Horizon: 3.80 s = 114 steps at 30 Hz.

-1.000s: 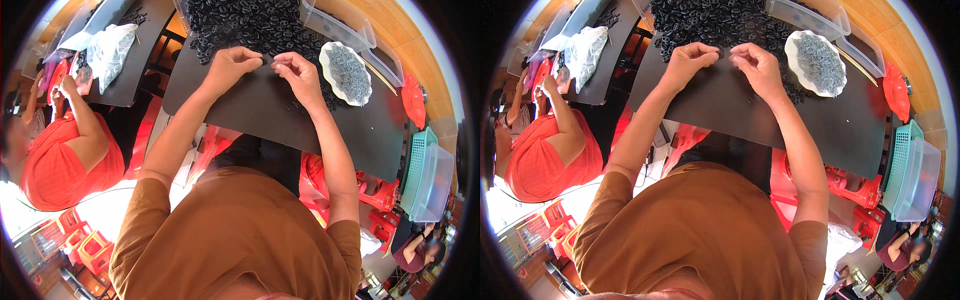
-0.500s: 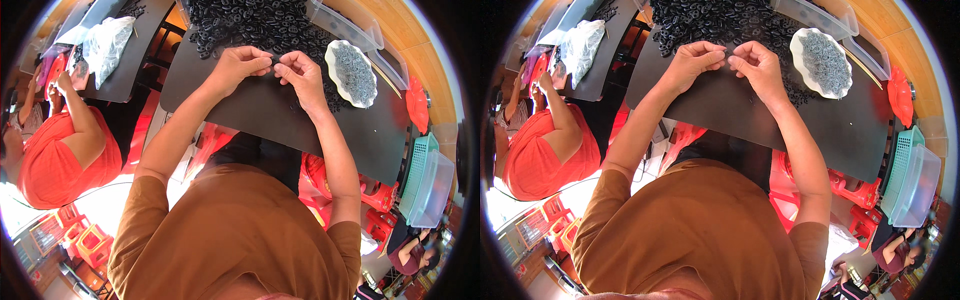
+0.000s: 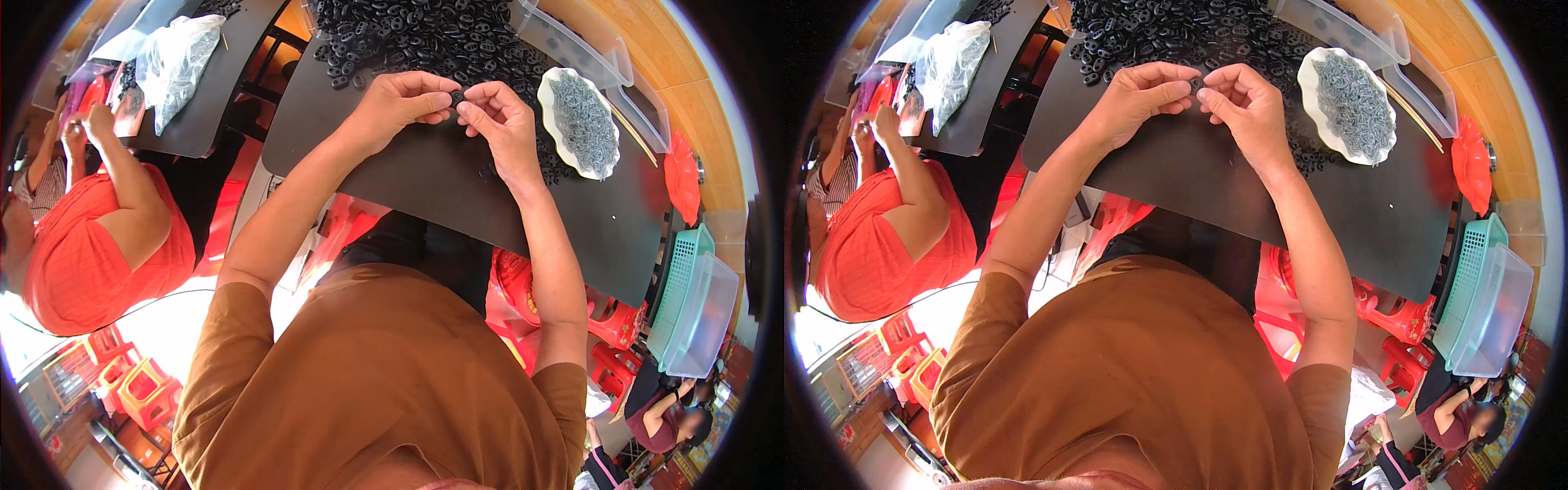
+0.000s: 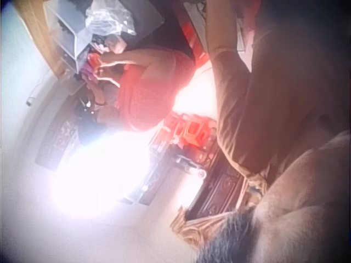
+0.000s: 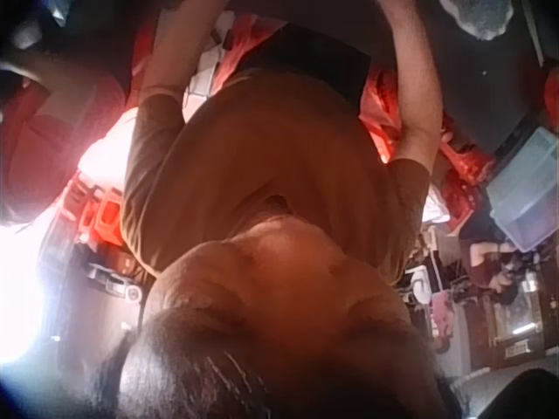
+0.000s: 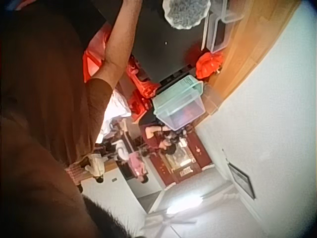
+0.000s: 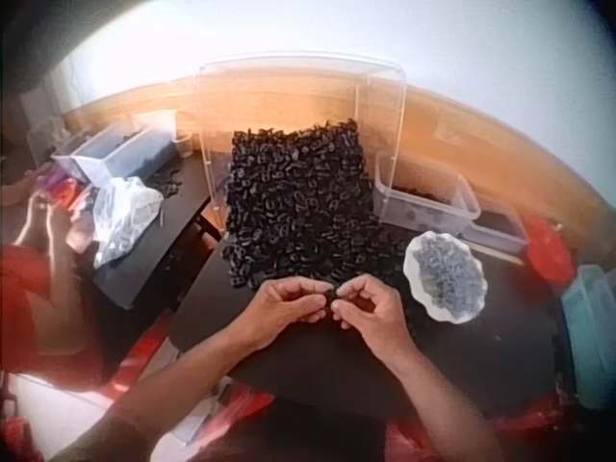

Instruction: The person inserts small metal pins into black plastic components by hand. They pick up a component from a pile on the table, retrieve a pin from a white bowl, and press the pin into the component's center hole. The person repeats this process continuously throughout the video.

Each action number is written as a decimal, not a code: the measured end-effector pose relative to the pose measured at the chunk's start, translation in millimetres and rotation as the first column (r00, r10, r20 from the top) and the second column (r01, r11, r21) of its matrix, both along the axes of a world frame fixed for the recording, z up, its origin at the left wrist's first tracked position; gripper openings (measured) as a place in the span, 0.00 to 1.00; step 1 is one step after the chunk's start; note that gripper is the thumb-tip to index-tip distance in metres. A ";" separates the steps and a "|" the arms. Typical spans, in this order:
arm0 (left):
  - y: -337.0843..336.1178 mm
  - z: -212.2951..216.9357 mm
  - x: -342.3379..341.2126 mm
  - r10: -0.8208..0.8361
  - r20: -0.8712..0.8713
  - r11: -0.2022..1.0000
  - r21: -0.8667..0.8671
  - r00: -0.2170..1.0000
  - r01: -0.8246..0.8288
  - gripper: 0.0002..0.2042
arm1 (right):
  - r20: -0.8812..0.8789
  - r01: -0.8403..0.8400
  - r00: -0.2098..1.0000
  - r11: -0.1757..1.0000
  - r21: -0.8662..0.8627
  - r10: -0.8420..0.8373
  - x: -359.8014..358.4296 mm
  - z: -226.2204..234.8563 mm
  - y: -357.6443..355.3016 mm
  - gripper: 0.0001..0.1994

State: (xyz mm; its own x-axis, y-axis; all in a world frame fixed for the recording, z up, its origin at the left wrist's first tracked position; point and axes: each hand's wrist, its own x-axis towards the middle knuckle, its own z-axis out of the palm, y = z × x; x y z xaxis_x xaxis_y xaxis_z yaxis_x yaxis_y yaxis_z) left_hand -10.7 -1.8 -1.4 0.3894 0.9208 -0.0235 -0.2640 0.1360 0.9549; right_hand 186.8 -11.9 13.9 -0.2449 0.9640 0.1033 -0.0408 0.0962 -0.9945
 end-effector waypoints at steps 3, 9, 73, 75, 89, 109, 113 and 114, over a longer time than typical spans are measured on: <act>-1.2 0.7 -0.3 -0.009 0.000 1.000 -0.008 1.000 0.009 0.11 | -0.016 -0.006 1.000 1.000 -0.007 0.006 1.8 -0.5 0.4 0.06; -2.5 3.4 -1.0 -0.022 0.012 1.000 -0.021 1.000 0.022 0.11 | -0.075 -0.064 0.995 0.995 -0.070 0.059 3.1 2.5 -0.6 0.08; -4.5 4.8 -1.2 -0.005 -0.029 0.998 0.069 1.000 0.007 0.08 | 0.105 -0.171 0.980 0.985 -0.011 0.171 6.8 14.6 0.1 0.08; -2.8 1.8 -1.6 0.016 -0.056 0.995 0.101 0.998 -0.010 0.10 | 0.170 -0.149 0.974 0.989 -0.016 0.149 23.4 26.5 13.6 0.09; -11.6 12.4 6.5 0.171 -0.452 0.919 0.393 0.876 0.023 0.07 | 0.382 0.353 0.593 0.655 0.668 -0.709 138.9 74.6 149.2 0.18; -48.9 7.1 47.5 0.246 -0.573 0.593 0.727 0.782 0.347 0.09 | 0.853 -0.271 0.496 0.904 0.330 -0.163 54.3 27.7 -17.2 0.07; -42.6 1.9 44.5 0.263 -0.521 0.559 0.768 0.812 0.312 0.07 | 0.841 -0.254 0.523 0.917 0.307 -0.137 51.0 30.1 -16.0 0.05; -42.6 3.5 43.5 0.199 -0.508 0.662 0.700 0.838 0.267 0.07 | 0.842 -0.255 0.520 0.916 0.310 -0.140 50.9 29.7 -15.6 0.05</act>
